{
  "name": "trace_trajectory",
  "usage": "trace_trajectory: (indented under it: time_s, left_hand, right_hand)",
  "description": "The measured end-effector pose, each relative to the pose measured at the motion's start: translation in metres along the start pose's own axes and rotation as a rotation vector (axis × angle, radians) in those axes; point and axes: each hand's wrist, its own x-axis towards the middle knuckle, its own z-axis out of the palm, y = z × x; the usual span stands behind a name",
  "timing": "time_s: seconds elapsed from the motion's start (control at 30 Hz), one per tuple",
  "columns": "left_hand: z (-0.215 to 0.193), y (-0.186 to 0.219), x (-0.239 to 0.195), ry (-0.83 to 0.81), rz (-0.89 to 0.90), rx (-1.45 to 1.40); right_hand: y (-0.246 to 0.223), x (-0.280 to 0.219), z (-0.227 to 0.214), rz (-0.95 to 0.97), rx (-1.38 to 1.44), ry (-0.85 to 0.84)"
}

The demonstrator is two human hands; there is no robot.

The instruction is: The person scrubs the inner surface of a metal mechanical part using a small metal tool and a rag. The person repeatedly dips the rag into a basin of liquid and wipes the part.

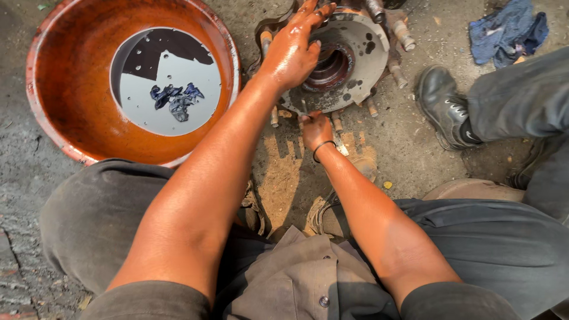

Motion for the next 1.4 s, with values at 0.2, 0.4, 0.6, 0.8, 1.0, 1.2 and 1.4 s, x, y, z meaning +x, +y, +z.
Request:
trace_trajectory:
  time_s: [0.2, 0.4, 0.6, 0.8, 1.0, 1.2, 1.4]
  left_hand:
    - [0.057, 0.032, -0.051, 0.469, -0.633, -0.027]
    - [0.129, -0.044, -0.112, 0.054, -0.829, 0.067]
    - [0.171, -0.12, -0.132, -0.002, -1.087, -0.677]
    - [0.17, -0.115, -0.123, 0.105, -1.219, -0.711]
    - [0.177, -0.102, -0.129, 0.274, -1.007, -0.644]
    - [0.208, -0.15, -0.145, 0.193, -0.701, -0.272]
    - [0.21, -0.167, -0.142, 0.175, -0.623, -0.277]
  right_hand:
    - [0.076, 0.024, 0.016, -0.486, -0.132, 0.147]
    - [0.076, 0.027, 0.013, -0.298, 0.2, 0.059]
    - [0.043, 0.005, 0.002, -0.159, 0.265, 0.043]
    - [0.029, 0.01, 0.008, -0.325, 0.193, 0.078]
    - [0.012, -0.017, 0.011, -0.302, 0.233, 0.157]
    - [-0.012, -0.024, 0.014, -0.349, 0.182, 0.235]
    - [-0.009, -0.02, 0.019, -0.291, 0.183, 0.237]
